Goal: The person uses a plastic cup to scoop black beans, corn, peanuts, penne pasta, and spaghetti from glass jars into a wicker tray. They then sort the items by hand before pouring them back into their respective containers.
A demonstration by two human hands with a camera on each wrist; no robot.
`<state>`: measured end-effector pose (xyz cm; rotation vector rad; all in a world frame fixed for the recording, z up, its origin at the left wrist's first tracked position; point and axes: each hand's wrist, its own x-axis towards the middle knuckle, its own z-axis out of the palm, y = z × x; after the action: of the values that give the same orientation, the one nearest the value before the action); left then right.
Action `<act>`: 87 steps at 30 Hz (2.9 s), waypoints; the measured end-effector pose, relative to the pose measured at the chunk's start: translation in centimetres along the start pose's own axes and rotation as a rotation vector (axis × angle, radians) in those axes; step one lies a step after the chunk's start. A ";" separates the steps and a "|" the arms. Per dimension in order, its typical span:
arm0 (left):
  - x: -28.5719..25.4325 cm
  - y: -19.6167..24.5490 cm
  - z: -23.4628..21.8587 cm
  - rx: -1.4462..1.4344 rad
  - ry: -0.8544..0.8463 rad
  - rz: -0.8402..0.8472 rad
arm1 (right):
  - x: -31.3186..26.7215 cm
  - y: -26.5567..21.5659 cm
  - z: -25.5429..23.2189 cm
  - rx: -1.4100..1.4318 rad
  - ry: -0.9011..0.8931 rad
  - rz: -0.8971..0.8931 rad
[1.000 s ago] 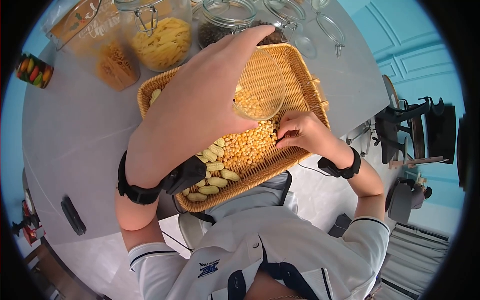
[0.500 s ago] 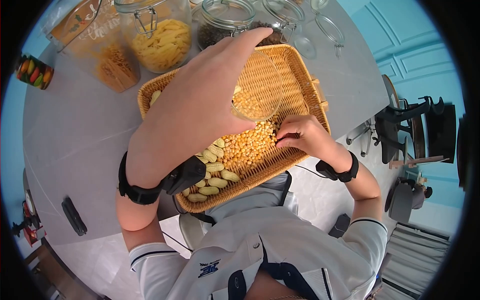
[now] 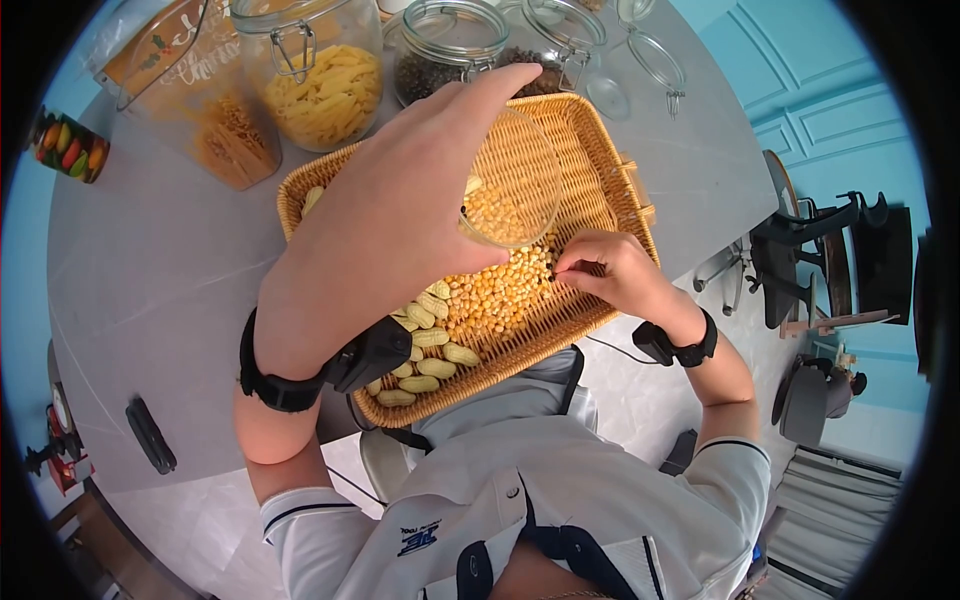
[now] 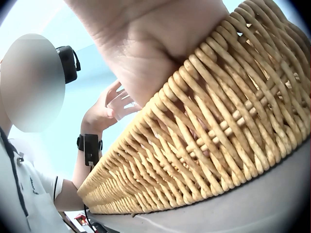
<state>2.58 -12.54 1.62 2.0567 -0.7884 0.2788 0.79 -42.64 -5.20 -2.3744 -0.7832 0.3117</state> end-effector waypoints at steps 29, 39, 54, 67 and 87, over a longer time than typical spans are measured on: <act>0.2 0.6 1.0 -0.049 -0.065 0.040 | 4.5 -8.4 -4.5 0.007 0.296 -0.360; 0.0 1.3 0.9 -0.027 -0.105 0.059 | 3.7 -8.7 -4.6 -0.111 0.254 -0.425; 0.0 0.8 0.7 0.017 -0.081 0.037 | 1.7 0.0 -0.8 -0.087 0.025 0.012; -0.1 0.7 0.5 0.023 -0.081 0.055 | 1.9 -0.4 -0.7 -0.064 0.085 0.115; -0.2 0.6 0.7 0.045 -0.073 0.044 | 1.3 -1.1 -0.5 -0.029 0.008 -0.022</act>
<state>1.97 -13.28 1.49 2.1036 -0.8798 0.2488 1.51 -41.41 -4.17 -2.3906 -0.8139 0.2832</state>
